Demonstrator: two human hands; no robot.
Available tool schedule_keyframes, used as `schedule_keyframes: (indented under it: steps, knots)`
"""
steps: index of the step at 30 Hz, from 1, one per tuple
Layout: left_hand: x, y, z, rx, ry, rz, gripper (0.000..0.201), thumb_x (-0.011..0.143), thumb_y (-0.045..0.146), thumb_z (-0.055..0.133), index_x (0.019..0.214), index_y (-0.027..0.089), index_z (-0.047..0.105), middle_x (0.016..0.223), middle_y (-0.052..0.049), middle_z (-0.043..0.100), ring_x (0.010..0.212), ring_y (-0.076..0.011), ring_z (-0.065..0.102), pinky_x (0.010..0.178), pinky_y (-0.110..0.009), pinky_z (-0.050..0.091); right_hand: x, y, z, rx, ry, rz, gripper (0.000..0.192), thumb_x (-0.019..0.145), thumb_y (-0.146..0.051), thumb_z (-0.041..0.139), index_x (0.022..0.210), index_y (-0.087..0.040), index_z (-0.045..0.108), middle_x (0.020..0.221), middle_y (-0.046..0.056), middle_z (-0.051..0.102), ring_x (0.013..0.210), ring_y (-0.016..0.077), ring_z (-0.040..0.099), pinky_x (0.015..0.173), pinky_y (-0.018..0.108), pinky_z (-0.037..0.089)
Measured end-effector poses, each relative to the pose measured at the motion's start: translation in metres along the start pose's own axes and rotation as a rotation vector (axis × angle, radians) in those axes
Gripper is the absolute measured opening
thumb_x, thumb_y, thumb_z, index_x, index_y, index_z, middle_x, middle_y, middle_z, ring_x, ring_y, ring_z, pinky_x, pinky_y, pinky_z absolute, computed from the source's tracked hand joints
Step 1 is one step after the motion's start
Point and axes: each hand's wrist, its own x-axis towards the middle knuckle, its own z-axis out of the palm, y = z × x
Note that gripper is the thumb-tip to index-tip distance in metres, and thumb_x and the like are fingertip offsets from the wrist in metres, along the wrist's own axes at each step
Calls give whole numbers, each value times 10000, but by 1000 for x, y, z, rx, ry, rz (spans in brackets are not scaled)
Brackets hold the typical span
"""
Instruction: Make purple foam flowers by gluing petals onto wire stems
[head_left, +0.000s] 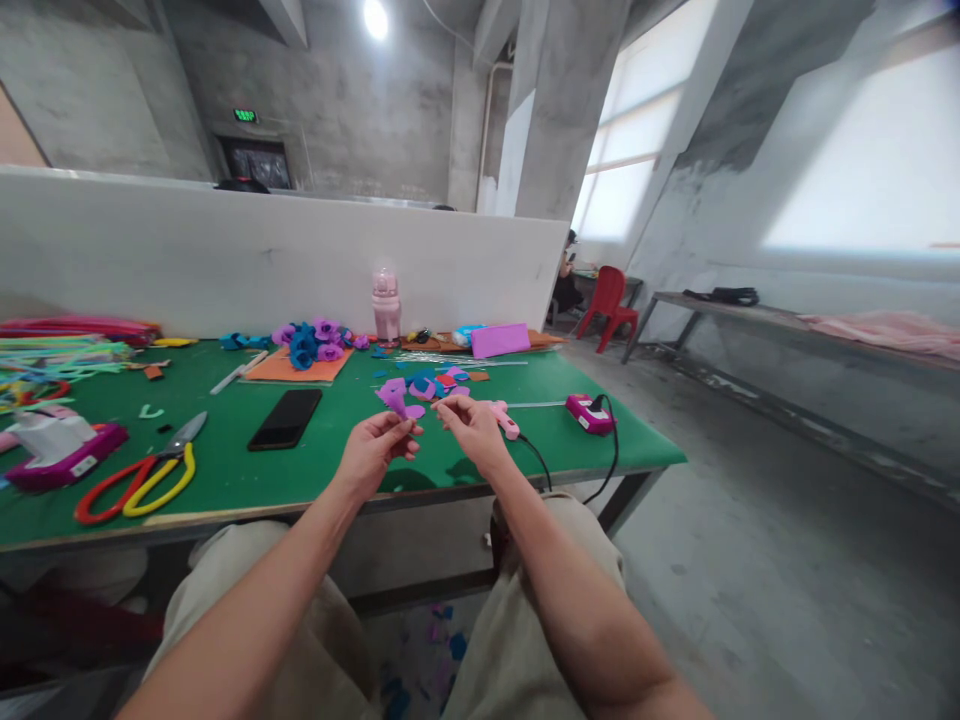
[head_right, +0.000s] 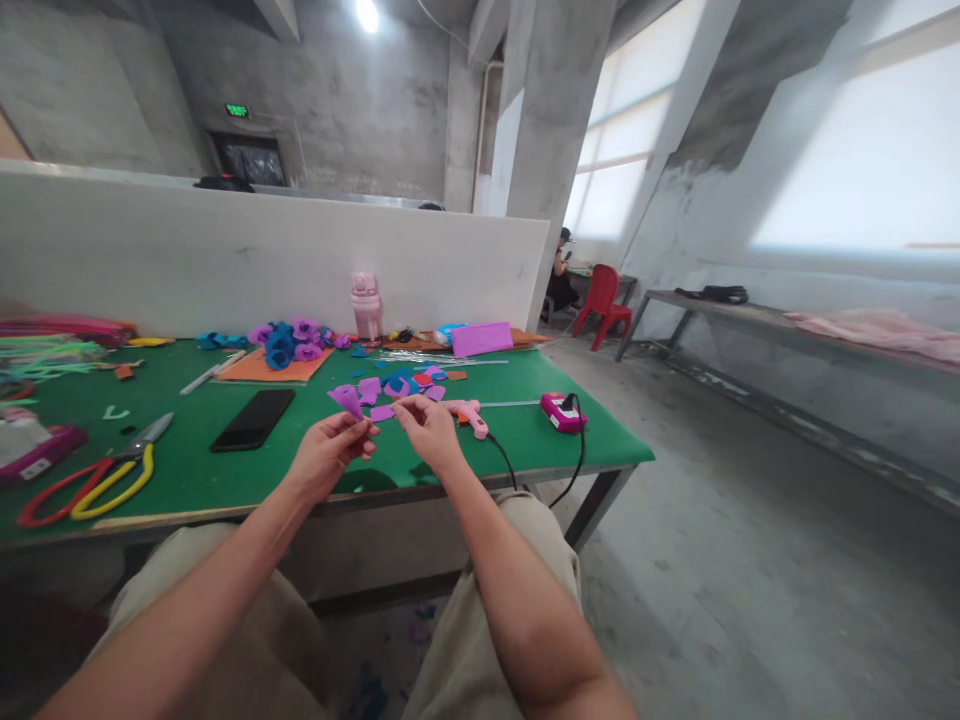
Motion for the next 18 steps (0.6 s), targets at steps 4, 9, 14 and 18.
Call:
schedule_keyframes:
  steps: [4,9,14,18]
  knots:
    - [0,-1,-1,-19,-26,-1,262,627,301,723,730,118,566,706,-32,664,507,-92,574,467,-219,458,-3,1,1,-36,-32,-12,227,786,-356,526,795,-157,635,668,7,590,600,120,516,580,240,417]
    - [0,-3,-1,-51,-35,-3,243,634,270,722,699,121,542,697,-33,666,500,-94,580,465,-213,464,-5,2,13,-60,-6,-32,193,778,-324,529,785,-167,640,735,19,637,672,136,561,644,251,442]
    - [-2,-2,-1,-135,-126,-72,207,654,253,710,734,128,566,677,-17,657,471,-79,564,443,-193,453,-7,-3,21,0,9,-32,181,777,-315,527,774,-171,637,747,25,651,699,145,585,674,260,457]
    - [-3,-2,-1,-150,-186,-103,177,674,256,694,739,127,592,655,-11,648,436,-66,545,422,-181,441,-9,-9,25,99,-14,38,175,761,-339,549,757,-180,624,712,9,636,678,136,578,659,251,458]
